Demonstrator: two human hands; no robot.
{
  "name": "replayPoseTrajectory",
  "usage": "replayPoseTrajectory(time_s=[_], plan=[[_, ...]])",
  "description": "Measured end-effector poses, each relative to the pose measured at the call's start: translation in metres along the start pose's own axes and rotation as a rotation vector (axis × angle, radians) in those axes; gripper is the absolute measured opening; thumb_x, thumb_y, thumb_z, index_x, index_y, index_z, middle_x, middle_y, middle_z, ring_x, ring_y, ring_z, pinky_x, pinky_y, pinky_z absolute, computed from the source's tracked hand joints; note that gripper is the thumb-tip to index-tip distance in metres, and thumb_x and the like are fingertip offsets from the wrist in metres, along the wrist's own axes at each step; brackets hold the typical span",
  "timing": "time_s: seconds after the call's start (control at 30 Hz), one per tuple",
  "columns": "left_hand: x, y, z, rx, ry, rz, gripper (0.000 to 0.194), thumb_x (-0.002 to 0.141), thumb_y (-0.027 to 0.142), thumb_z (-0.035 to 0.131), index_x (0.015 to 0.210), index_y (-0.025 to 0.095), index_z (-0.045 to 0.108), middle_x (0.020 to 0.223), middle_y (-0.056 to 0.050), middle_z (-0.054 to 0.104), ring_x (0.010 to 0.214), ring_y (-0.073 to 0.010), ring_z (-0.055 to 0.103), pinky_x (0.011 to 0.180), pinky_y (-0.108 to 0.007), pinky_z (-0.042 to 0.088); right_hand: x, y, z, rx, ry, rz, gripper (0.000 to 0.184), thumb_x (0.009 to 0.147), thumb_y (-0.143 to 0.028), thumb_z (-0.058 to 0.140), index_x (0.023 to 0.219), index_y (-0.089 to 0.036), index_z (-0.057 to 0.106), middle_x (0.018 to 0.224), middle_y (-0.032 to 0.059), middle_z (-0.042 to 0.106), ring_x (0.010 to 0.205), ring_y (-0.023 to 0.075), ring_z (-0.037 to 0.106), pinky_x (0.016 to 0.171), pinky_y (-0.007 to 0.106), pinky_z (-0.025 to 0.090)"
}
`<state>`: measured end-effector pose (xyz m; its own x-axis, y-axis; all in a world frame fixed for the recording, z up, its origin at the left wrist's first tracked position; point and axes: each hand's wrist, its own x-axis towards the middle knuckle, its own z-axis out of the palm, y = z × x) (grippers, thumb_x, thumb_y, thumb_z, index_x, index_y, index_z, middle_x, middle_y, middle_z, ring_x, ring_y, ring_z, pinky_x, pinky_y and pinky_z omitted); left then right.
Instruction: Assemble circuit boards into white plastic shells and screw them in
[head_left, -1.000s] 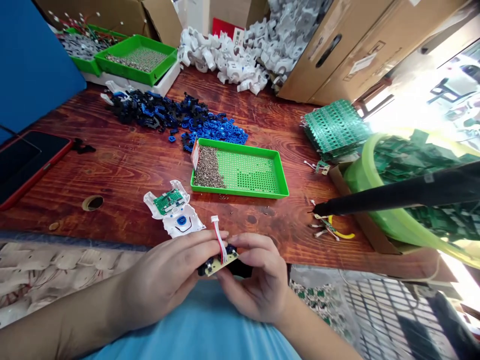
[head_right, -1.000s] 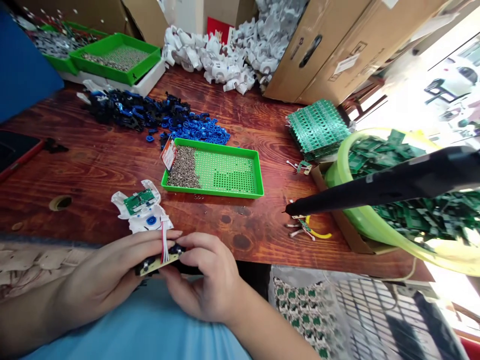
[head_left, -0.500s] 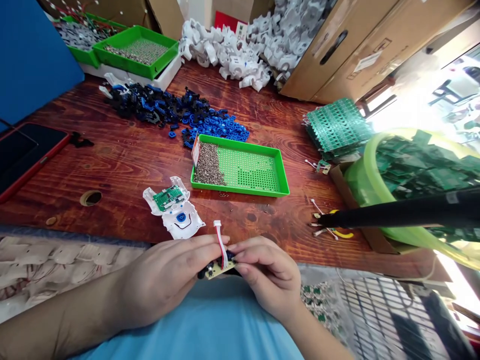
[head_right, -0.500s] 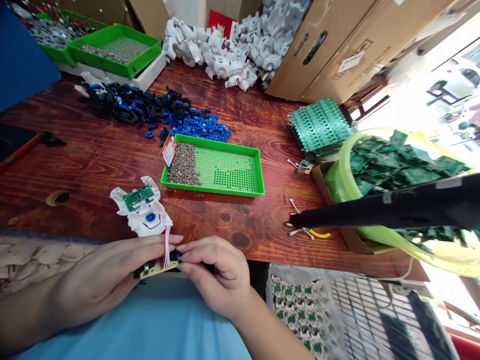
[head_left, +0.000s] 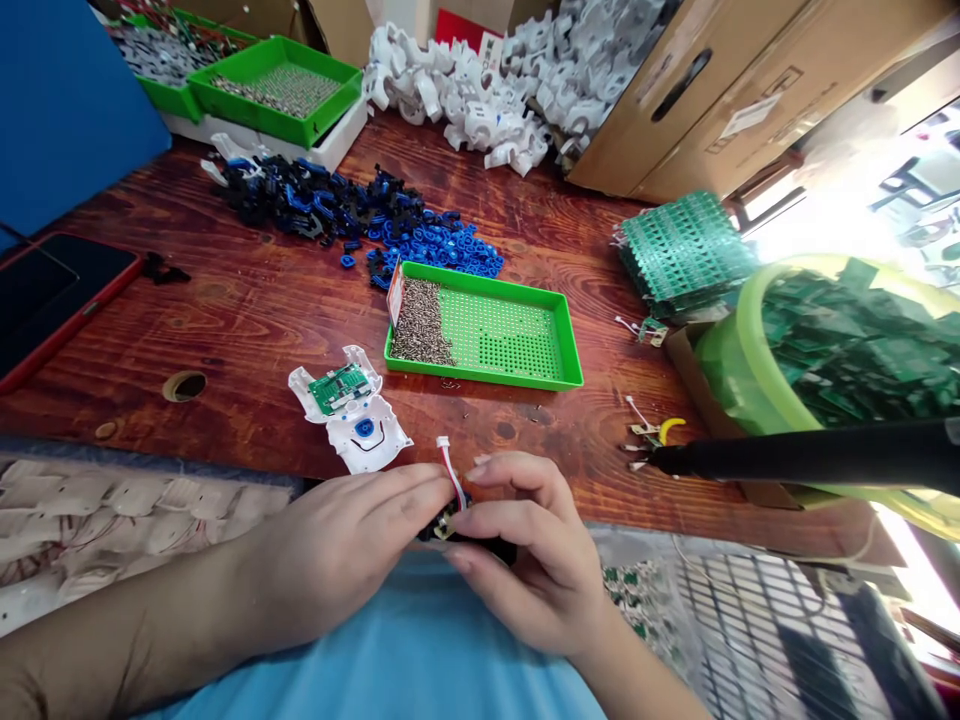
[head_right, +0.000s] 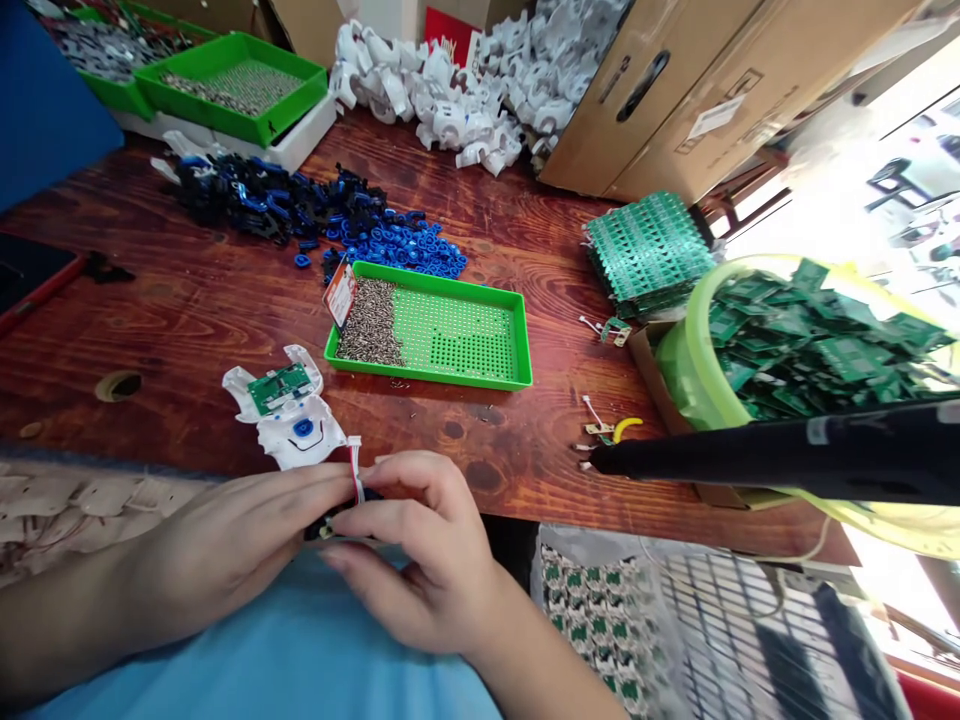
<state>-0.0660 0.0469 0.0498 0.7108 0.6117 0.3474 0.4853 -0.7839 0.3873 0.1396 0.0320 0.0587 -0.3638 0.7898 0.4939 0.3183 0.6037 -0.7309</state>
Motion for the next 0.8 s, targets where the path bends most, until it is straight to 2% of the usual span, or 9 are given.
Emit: replayPoseTrajectory(time_s=[0.33, 0.43, 0.53, 0.6, 0.67, 0.73, 0.8], plan=[[-0.002, 0.005, -0.001, -0.021, -0.005, 0.001, 0.038, 0.089, 0.005, 0.031, 0.123, 0.015, 0.043, 0.111, -0.009, 0.070, 0.104, -0.0155, 0.066, 0.091, -0.022, 0.052, 0.003, -0.003, 0.001, 0.002, -0.015, -0.006, 0.008, 0.086, -0.015, 0.060, 0.092, -0.019, 0.065, 0.089, 0.0031, 0.060, 0.088, 0.0126, 0.062, 0.089, 0.027, 0.052], [-0.001, 0.005, -0.001, -0.084, 0.024, -0.031, 0.043, 0.086, 0.002, 0.034, 0.124, 0.019, 0.043, 0.113, -0.006, 0.070, 0.103, -0.0145, 0.066, 0.091, -0.021, 0.051, 0.001, -0.002, 0.002, -0.001, -0.022, 0.008, 0.010, 0.086, -0.016, 0.060, 0.095, -0.020, 0.062, 0.095, 0.0038, 0.060, 0.093, 0.0132, 0.061, 0.090, 0.026, 0.052], [0.000, 0.005, -0.001, -0.159, 0.051, -0.078, 0.045, 0.083, 0.001, 0.037, 0.123, 0.020, 0.046, 0.114, -0.005, 0.070, 0.105, -0.0148, 0.065, 0.094, -0.022, 0.050, -0.006, 0.004, 0.004, 0.003, 0.034, 0.008, 0.025, 0.086, -0.022, 0.061, 0.110, -0.022, 0.057, 0.104, 0.0067, 0.058, 0.099, 0.0174, 0.059, 0.090, 0.032, 0.052], [0.002, 0.006, -0.002, -0.253, 0.057, -0.152, 0.040, 0.085, 0.004, 0.040, 0.120, 0.020, 0.050, 0.111, -0.004, 0.071, 0.101, -0.0151, 0.067, 0.091, -0.021, 0.051, -0.011, 0.008, 0.004, -0.038, 0.104, -0.033, 0.039, 0.082, -0.024, 0.066, 0.118, -0.022, 0.052, 0.105, 0.0075, 0.057, 0.100, 0.0197, 0.058, 0.093, 0.036, 0.051], [0.004, 0.008, -0.004, -0.437, 0.020, -0.294, 0.027, 0.090, 0.011, 0.044, 0.112, 0.021, 0.056, 0.103, -0.002, 0.072, 0.093, -0.0143, 0.068, 0.084, -0.019, 0.054, -0.014, 0.011, 0.005, -0.137, 0.132, -0.091, 0.049, 0.076, -0.020, 0.072, 0.120, -0.021, 0.050, 0.104, 0.0073, 0.058, 0.099, 0.0201, 0.058, 0.095, 0.038, 0.049], [0.007, 0.010, -0.005, -0.667, -0.021, -0.469, 0.017, 0.094, 0.022, 0.045, 0.102, 0.022, 0.060, 0.094, 0.000, 0.071, 0.087, -0.0135, 0.068, 0.076, -0.018, 0.055, -0.014, 0.011, 0.006, -0.243, 0.102, -0.118, 0.052, 0.073, -0.018, 0.075, 0.119, -0.020, 0.050, 0.103, 0.0076, 0.059, 0.098, 0.0194, 0.059, 0.093, 0.036, 0.050], [0.010, 0.013, -0.006, -0.848, -0.027, -0.607, 0.018, 0.095, 0.029, 0.046, 0.096, 0.021, 0.061, 0.089, 0.001, 0.070, 0.084, -0.0135, 0.067, 0.072, -0.018, 0.056, -0.012, 0.010, 0.008, -0.311, 0.070, -0.097, 0.051, 0.075, -0.017, 0.074, 0.120, -0.019, 0.049, 0.102, 0.0078, 0.061, 0.097, 0.0183, 0.059, 0.088, 0.033, 0.052]])
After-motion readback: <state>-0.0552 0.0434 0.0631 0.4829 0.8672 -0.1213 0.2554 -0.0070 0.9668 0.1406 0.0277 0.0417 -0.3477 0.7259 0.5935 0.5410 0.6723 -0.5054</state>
